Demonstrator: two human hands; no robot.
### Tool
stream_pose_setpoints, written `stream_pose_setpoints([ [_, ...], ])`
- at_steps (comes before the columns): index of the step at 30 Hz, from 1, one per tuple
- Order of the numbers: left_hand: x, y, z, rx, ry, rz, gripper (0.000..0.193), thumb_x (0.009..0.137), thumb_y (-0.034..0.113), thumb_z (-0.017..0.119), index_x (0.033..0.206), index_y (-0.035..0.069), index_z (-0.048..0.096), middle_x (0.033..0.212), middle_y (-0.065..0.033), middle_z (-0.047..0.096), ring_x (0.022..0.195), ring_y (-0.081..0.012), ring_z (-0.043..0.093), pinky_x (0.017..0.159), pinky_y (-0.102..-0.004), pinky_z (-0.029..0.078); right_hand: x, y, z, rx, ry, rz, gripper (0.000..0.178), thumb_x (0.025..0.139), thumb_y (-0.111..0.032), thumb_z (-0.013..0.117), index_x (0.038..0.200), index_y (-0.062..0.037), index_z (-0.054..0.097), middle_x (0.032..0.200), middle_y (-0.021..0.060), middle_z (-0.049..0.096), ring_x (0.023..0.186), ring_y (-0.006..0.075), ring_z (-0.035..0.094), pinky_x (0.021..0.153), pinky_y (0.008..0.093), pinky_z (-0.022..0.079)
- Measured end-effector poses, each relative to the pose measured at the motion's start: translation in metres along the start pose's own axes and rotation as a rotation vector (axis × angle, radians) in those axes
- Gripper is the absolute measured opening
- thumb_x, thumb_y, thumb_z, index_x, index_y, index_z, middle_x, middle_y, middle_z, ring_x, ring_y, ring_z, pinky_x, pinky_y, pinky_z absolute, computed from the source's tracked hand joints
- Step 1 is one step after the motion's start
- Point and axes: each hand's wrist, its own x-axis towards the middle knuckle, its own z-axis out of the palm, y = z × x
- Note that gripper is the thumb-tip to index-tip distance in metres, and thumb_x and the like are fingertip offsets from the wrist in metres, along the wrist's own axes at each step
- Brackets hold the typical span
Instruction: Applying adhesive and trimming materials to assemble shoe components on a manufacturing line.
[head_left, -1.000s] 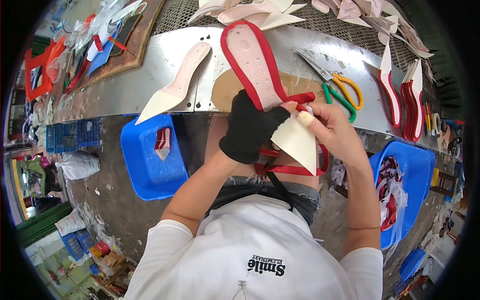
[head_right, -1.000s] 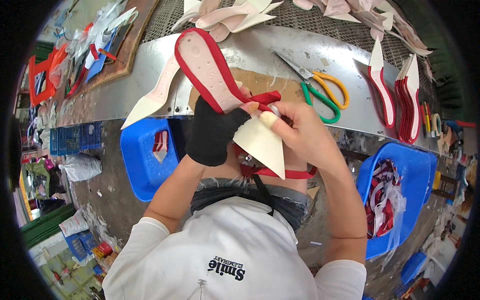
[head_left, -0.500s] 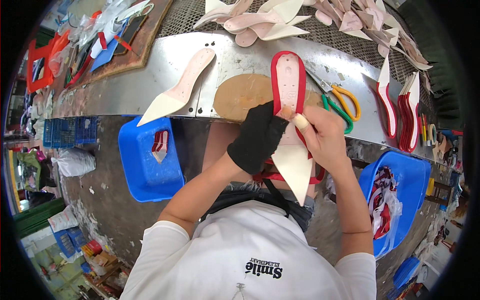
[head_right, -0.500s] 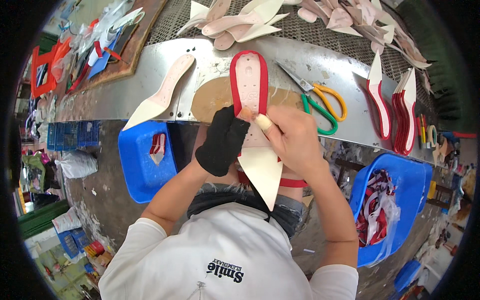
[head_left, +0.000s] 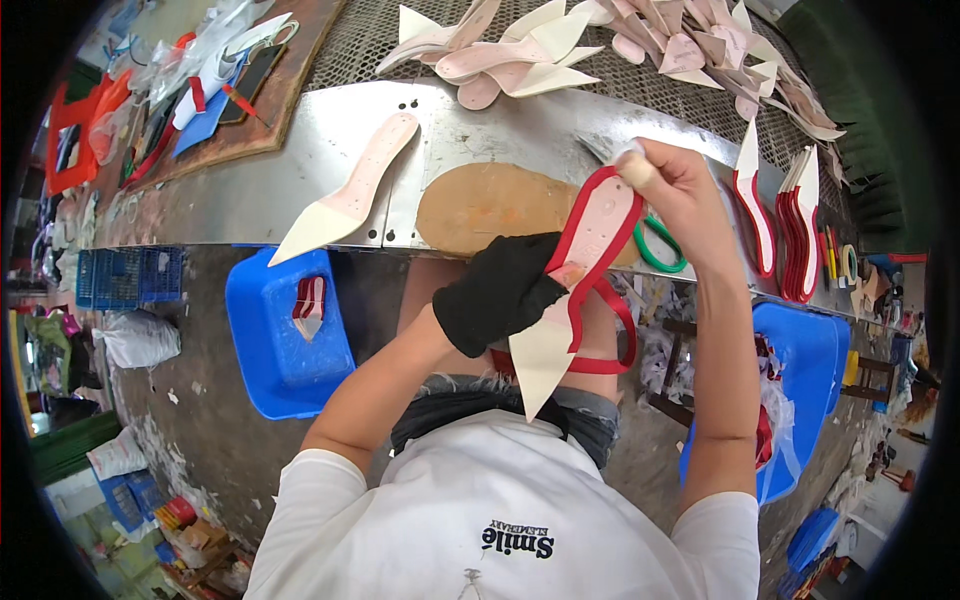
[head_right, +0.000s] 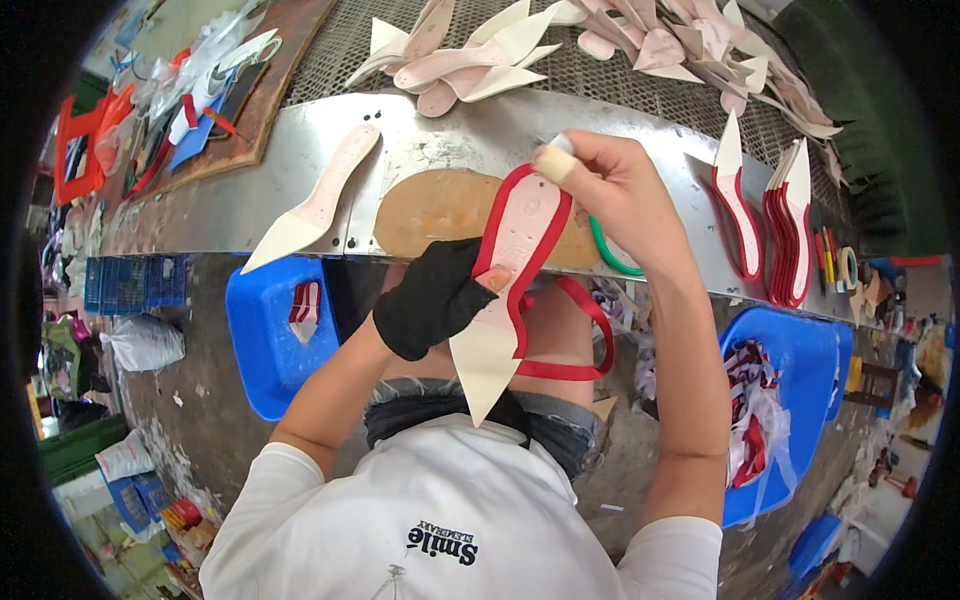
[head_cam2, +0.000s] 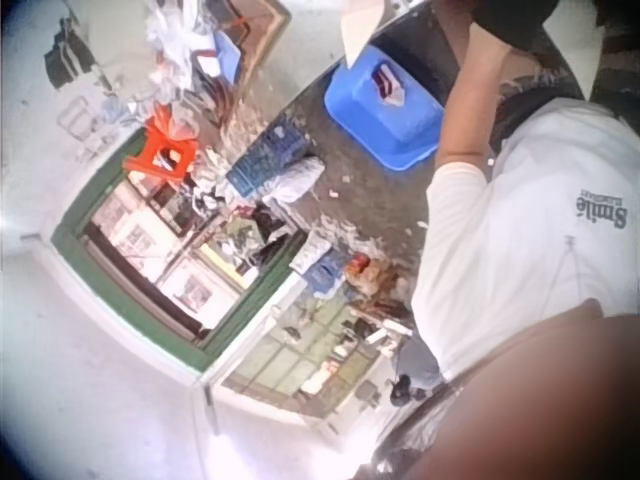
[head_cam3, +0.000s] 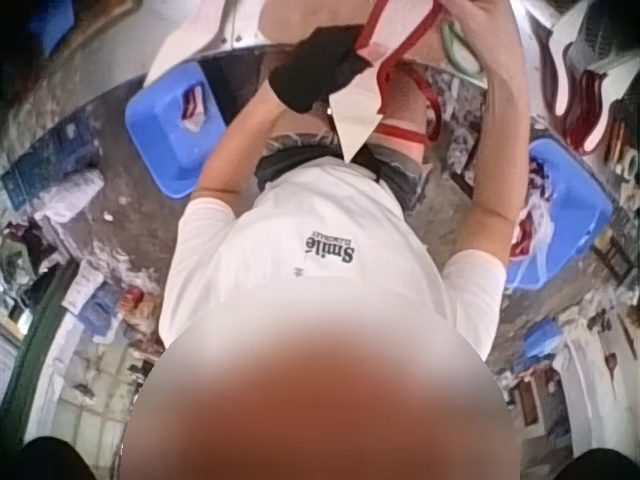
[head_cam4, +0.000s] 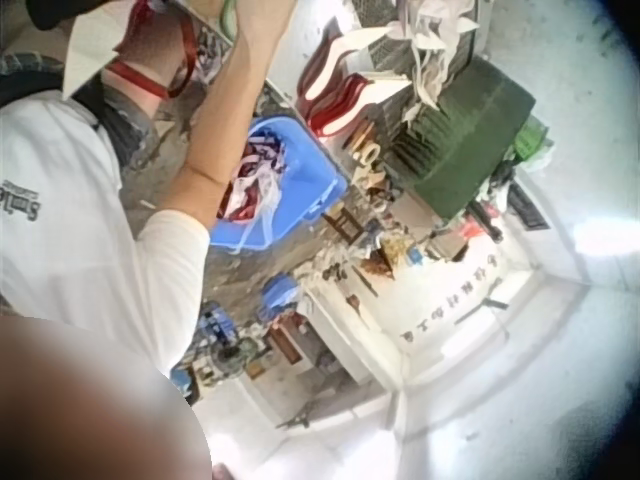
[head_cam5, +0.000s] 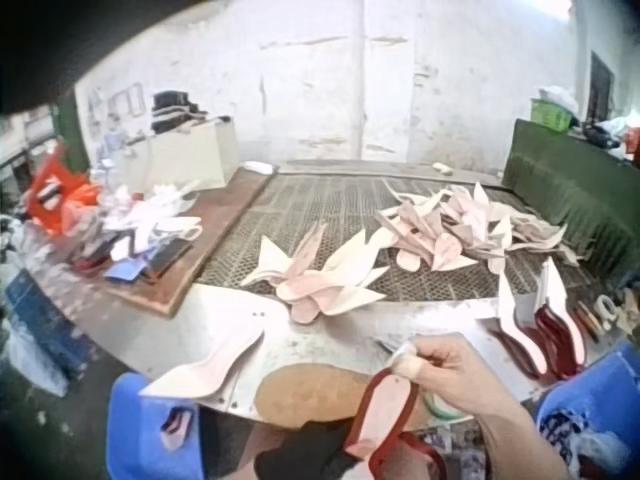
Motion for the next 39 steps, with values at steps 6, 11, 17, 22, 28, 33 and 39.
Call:
stream_pose_setpoints([
  [6, -0.002, 0.001, 0.002, 0.003, 0.033, 0.004, 0.029, 0.094, 0.029, 0.05, 0.097, 0.002, 0.059, 0.078, -0.0193, 0.06, 0.071, -0.0385, 0.058, 0.063, -0.0426, 0.044, 0.001, -0.001, -0.002, -0.36, -0.037, -0.146, 0.02, 0.085, -0.013, 0.064, 0.077, 0.0044, 0.058, 0.062, 0.0, 0.05, 0.06, 0.0032, 0.039, 0.052, 0.0225, 0.035],
  [11, -0.002, -0.003, 0.002, 0.028, 0.034, -0.002, 0.028, 0.094, 0.028, 0.051, 0.096, 0.002, 0.06, 0.079, -0.0195, 0.061, 0.071, -0.0378, 0.058, 0.064, -0.0414, 0.045, -0.006, -0.012, 0.023, -0.392, 0.056, -0.139, 0.027, 0.078, -0.018, 0.07, 0.086, 0.0042, 0.058, 0.063, 0.0072, 0.055, 0.06, 0.0136, 0.052, 0.056, 0.029, 0.043],
  [17, -0.003, -0.006, 0.003, -0.031, 0.066, 0.011, 0.031, 0.092, 0.031, 0.054, 0.094, 0.0, 0.058, 0.078, -0.0185, 0.062, 0.072, -0.0343, 0.06, 0.066, -0.0385, 0.046, -0.005, -0.019, 0.027, -0.674, 0.08, -0.206, 0.032, 0.077, -0.023, 0.068, 0.093, 0.0035, 0.057, 0.058, 0.012, 0.053, 0.056, 0.0206, 0.058, 0.058, 0.0308, 0.046],
  [22, -0.008, 0.0, 0.012, -0.648, -0.031, -0.252, 0.038, 0.094, 0.04, 0.05, 0.092, 0.003, 0.06, 0.081, -0.0085, 0.063, 0.072, -0.02, 0.059, 0.066, -0.0337, 0.047, 0.002, -0.017, 0.022, 0.255, -0.034, 0.175, 0.032, 0.091, -0.027, 0.057, 0.106, 0.0008, 0.063, 0.065, -0.0012, 0.06, 0.058, 0.009, 0.054, 0.057, 0.024, 0.045],
  [28, 0.007, -0.003, 0.006, -1.111, -0.244, -0.338, 0.059, 0.089, 0.053, 0.049, 0.118, 0.0, 0.05, 0.107, -0.0113, 0.059, 0.097, -0.0183, 0.058, 0.087, -0.0313, 0.047, 0.006, -0.021, 0.01, 0.072, -0.148, 0.165, 0.027, 0.087, -0.028, 0.065, 0.087, -0.0007, 0.065, 0.064, -0.0005, 0.06, 0.047, 0.0056, 0.05, 0.043, 0.0207, 0.038],
  [33, 0.006, -0.004, -0.002, -0.595, -0.062, -0.257, 0.06, 0.086, 0.023, 0.061, 0.137, 0.001, 0.037, 0.119, -0.0087, 0.056, 0.106, -0.0143, 0.054, 0.092, -0.0296, 0.042, 0.007, 0.01, 0.008, -0.306, 0.204, 0.177, 0.022, 0.081, -0.02, 0.069, 0.076, -0.0011, 0.059, 0.059, 0.0018, 0.057, 0.042, 0.0058, 0.048, 0.037, 0.02, 0.034],
  [39, 0.003, -0.016, -0.01, -0.841, 0.136, -0.21, 0.072, 0.082, 0.015, 0.065, 0.144, 0.004, 0.029, 0.123, -0.007, 0.054, 0.108, -0.0124, 0.051, 0.092, -0.0288, 0.042, -0.043, 0.026, 0.045, 0.42, -0.125, 0.283, 0.016, 0.08, -0.012, 0.069, 0.089, -0.0009, 0.06, 0.069, 0.0056, 0.061, 0.046, 0.0083, 0.055, 0.039, 0.0206, 0.042],
])
